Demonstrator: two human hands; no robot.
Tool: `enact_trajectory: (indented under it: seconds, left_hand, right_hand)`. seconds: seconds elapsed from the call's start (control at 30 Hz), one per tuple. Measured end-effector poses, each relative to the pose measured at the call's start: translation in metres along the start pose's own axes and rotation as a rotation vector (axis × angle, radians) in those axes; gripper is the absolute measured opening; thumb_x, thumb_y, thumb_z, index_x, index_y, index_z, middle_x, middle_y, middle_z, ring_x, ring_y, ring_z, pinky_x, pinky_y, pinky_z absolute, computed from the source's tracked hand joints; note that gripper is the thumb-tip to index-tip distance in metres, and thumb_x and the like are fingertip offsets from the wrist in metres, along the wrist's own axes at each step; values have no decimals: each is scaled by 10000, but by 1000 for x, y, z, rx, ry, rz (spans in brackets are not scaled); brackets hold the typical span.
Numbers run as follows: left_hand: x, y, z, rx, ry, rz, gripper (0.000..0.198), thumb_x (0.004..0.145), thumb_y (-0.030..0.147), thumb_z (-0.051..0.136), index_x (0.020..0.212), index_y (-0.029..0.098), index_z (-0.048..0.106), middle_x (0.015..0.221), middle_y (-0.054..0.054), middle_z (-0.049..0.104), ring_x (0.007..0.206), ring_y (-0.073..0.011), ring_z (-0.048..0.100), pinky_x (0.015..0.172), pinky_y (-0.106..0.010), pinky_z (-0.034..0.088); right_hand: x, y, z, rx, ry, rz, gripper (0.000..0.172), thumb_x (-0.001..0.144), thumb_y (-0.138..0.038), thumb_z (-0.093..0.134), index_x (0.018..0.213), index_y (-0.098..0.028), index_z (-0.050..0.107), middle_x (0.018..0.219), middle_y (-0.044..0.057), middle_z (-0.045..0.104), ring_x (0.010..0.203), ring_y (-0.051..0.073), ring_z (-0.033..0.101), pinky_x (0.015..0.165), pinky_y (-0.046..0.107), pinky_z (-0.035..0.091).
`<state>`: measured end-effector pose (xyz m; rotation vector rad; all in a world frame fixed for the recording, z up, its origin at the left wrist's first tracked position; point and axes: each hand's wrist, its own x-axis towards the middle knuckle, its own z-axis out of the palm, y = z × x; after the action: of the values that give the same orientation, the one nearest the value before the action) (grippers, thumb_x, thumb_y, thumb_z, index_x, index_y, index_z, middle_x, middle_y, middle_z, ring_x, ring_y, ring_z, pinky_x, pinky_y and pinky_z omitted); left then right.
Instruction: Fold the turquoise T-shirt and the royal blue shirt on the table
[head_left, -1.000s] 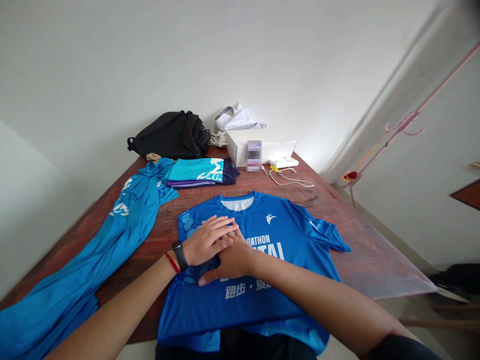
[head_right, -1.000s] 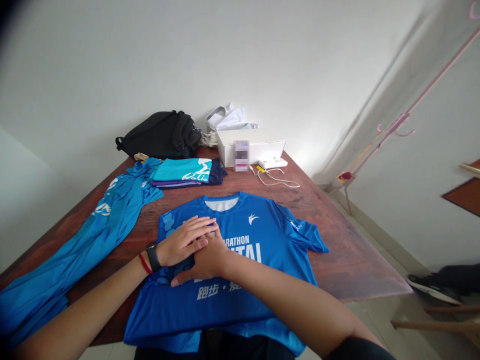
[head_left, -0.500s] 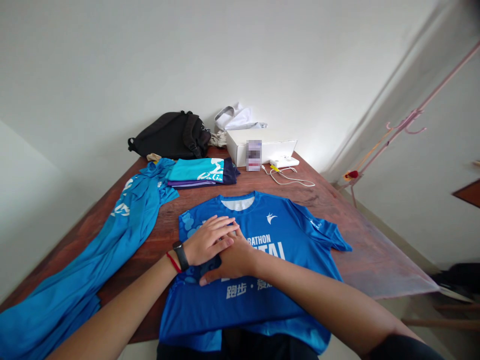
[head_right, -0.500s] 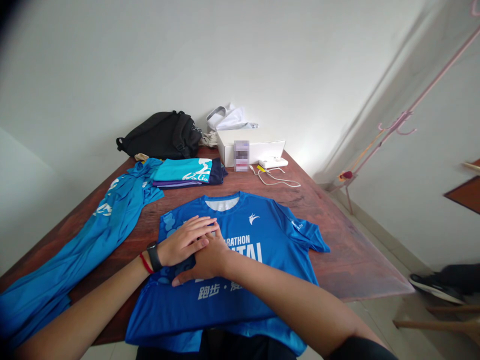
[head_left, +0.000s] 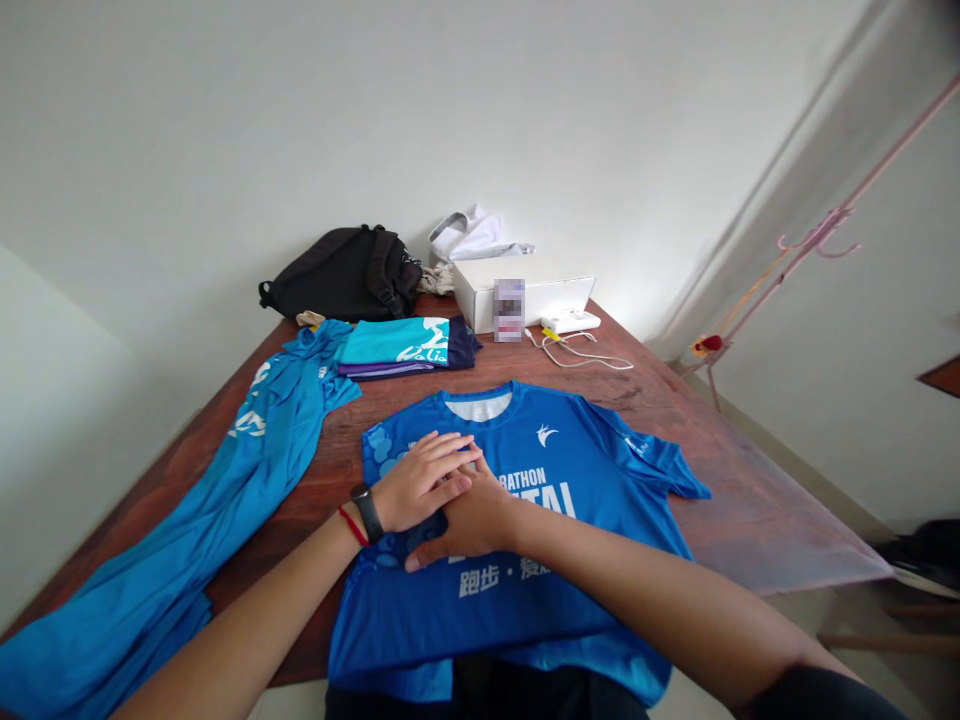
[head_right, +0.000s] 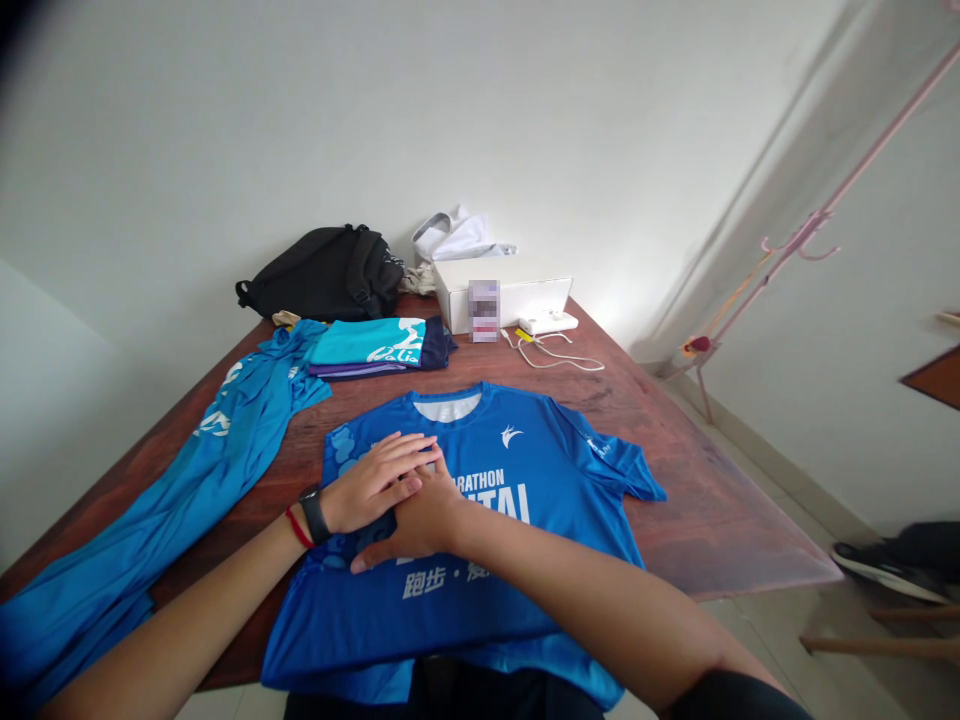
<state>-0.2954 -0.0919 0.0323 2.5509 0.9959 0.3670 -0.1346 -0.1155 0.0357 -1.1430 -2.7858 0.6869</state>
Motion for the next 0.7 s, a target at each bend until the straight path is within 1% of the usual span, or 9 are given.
enact_trajectory:
  seconds: [0.1,0.17,0.27,0.37,0.4,0.47,0.53,0.6,0.7]
  left_hand:
    - [0,-1,1,14,-8,2,513,1050,524,334,1486,286,462,1564,-44,430,1472,-234,335,1232,-506,202]
    - [-2,-5,-5,42,3,3,510,1043,519,369,1489,287,459,1574,-51,414,1473,-245,333,1225,-506,228]
    - [-11,-16,-30,112,117,-56,494,1011,511,468,1429,257,538,1529,-85,474,1422,-275,415,1186,-485,322]
    - [-27,-26,-65,130,247,-175,371,982,495,535,1164,219,703,1217,-79,701,1154,-251,640,1034,-400,490]
    - [-33,-27,-74,120,276,-209,346,981,493,536,1075,220,726,1121,-62,731,1069,-237,674,982,-375,519]
    - [-46,-26,-85,81,307,-253,338,977,503,539,986,233,742,1047,-36,750,1001,-222,694,935,-345,540]
    - [-59,-22,-83,30,278,-266,337,966,523,554,1004,254,753,1075,-22,756,1035,-223,695,962,-344,537]
    - [-72,-20,-70,-9,200,-272,353,948,549,574,1093,279,749,1184,-19,736,1137,-239,666,1039,-376,506]
    - [-88,-22,-45,-4,109,-316,546,886,611,633,1337,302,633,1445,-31,576,1357,-278,509,1160,-451,398]
  right_hand:
    - [1,1,0,26,31,-53,1165,740,-817,605,1616,-237,103,1677,102,30,1530,378,-43,1215,567,-96]
    - [1,2,-2,50,15,-45,1180,738,-844,568,1616,-216,93,1673,122,17,1526,388,-62,1198,605,-104]
    - [0,3,-8,62,-51,-19,1225,734,-889,493,1610,-134,90,1659,175,-21,1520,389,-97,1177,644,-100]
    - [-2,4,-11,53,-49,-35,1243,736,-909,442,1606,-104,66,1650,188,-64,1523,366,-110,1166,664,-85]
    - [-2,5,-10,56,-40,-45,1241,736,-912,433,1606,-108,65,1650,187,-65,1524,360,-109,1164,669,-79]
    - [-2,5,-9,61,-26,-55,1239,735,-918,420,1607,-109,71,1650,189,-55,1525,358,-109,1160,674,-76]
    - [-2,6,-8,59,-21,-52,1248,730,-923,416,1607,-107,64,1650,189,-59,1523,363,-114,1159,674,-79]
    - [-2,6,-7,59,-18,-50,1251,728,-926,414,1607,-111,56,1652,179,-65,1522,362,-117,1161,671,-81]
    - [-2,6,-7,69,-18,-47,1246,727,-925,418,1608,-120,59,1654,168,-66,1524,354,-113,1166,659,-85]
